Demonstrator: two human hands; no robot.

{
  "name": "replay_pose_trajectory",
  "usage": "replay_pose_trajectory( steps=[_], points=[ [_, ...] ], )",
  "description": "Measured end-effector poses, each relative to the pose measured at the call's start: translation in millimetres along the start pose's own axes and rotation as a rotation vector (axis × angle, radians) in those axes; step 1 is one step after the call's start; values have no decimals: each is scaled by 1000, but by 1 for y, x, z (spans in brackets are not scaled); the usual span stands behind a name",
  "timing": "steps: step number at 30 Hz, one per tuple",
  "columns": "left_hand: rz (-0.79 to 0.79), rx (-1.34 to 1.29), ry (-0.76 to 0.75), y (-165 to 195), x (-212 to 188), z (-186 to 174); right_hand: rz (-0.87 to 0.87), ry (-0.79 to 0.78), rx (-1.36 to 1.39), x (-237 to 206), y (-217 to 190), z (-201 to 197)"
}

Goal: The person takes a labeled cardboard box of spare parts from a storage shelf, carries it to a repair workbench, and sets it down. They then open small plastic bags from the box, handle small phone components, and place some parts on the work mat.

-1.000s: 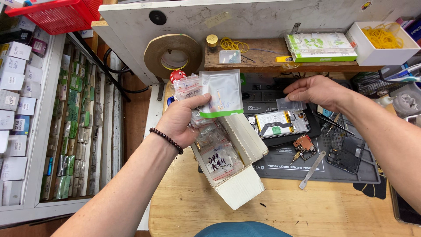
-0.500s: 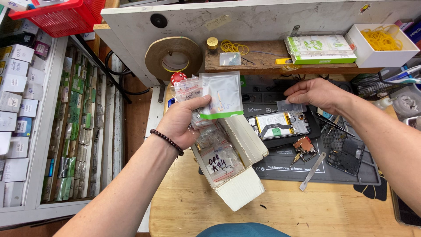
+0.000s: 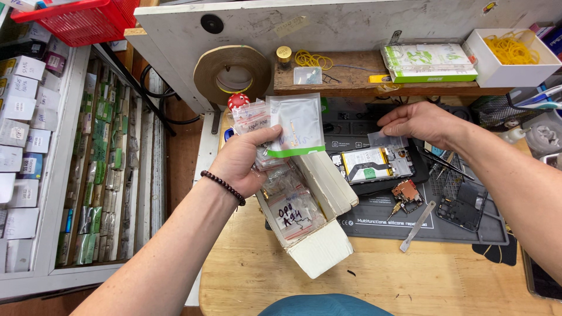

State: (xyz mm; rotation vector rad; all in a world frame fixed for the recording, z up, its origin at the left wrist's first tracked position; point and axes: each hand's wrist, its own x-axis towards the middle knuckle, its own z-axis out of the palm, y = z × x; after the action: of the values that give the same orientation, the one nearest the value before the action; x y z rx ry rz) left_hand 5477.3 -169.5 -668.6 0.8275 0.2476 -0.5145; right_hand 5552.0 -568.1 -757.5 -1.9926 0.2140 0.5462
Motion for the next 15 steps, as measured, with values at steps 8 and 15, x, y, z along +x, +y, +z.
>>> replay_pose_trajectory(
  steps=[8,15],
  points=[
    [-1,0,8,0,-1,0,-3,9,-41,-2,-2,2],
    [-5,12,8,-1,-1,0,31,29,-62,-8,-8,5]
  ],
)
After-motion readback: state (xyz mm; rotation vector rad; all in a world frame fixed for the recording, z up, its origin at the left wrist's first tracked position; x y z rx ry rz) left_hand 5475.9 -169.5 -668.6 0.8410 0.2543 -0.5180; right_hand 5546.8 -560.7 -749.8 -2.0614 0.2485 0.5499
